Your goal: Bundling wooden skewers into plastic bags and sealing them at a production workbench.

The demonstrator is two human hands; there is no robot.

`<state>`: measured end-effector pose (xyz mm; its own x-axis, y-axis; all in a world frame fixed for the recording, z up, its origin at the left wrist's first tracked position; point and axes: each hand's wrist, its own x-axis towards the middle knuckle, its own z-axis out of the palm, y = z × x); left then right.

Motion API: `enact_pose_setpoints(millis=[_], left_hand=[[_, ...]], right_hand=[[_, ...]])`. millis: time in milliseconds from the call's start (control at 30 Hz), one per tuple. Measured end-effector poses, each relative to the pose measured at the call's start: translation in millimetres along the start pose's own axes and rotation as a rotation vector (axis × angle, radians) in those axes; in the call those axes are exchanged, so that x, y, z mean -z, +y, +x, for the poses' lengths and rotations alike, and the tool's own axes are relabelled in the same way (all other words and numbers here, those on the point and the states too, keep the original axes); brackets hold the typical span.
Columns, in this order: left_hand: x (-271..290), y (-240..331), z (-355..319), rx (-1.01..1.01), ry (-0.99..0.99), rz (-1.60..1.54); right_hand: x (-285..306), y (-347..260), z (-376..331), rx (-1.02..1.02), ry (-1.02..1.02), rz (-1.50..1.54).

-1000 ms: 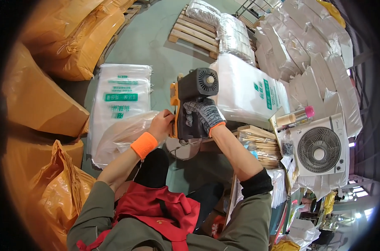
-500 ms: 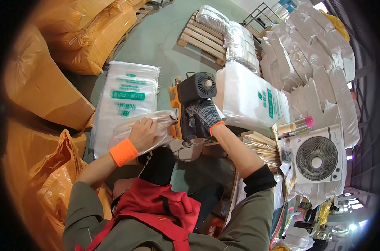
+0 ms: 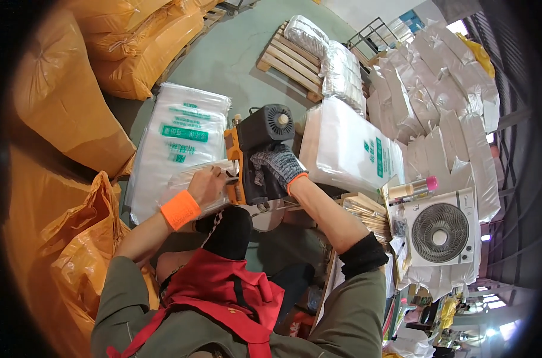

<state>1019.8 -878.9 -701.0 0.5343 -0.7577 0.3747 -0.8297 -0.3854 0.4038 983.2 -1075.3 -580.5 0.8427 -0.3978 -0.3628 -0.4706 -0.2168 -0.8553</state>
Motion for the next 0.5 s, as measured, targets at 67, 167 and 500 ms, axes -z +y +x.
enact_pose_setpoints(millis=[67,167,500], left_hand=[[1.8,-2.3,-5.9,0.004,-0.01,0.021],[5.4,-0.7,-13.0,-0.057,0.061,0.094],[67.2,-19.3,-83.0,0.065,0.115,0.185]], right_hand=[[-12.5,-20.4,-17.0,-0.002,-0.028,0.039],[-17.3,-29.9,-24.5,-0.077,-0.12,0.148],[-50.4,-40.5,-31.5,-0.016,-0.119,0.192]])
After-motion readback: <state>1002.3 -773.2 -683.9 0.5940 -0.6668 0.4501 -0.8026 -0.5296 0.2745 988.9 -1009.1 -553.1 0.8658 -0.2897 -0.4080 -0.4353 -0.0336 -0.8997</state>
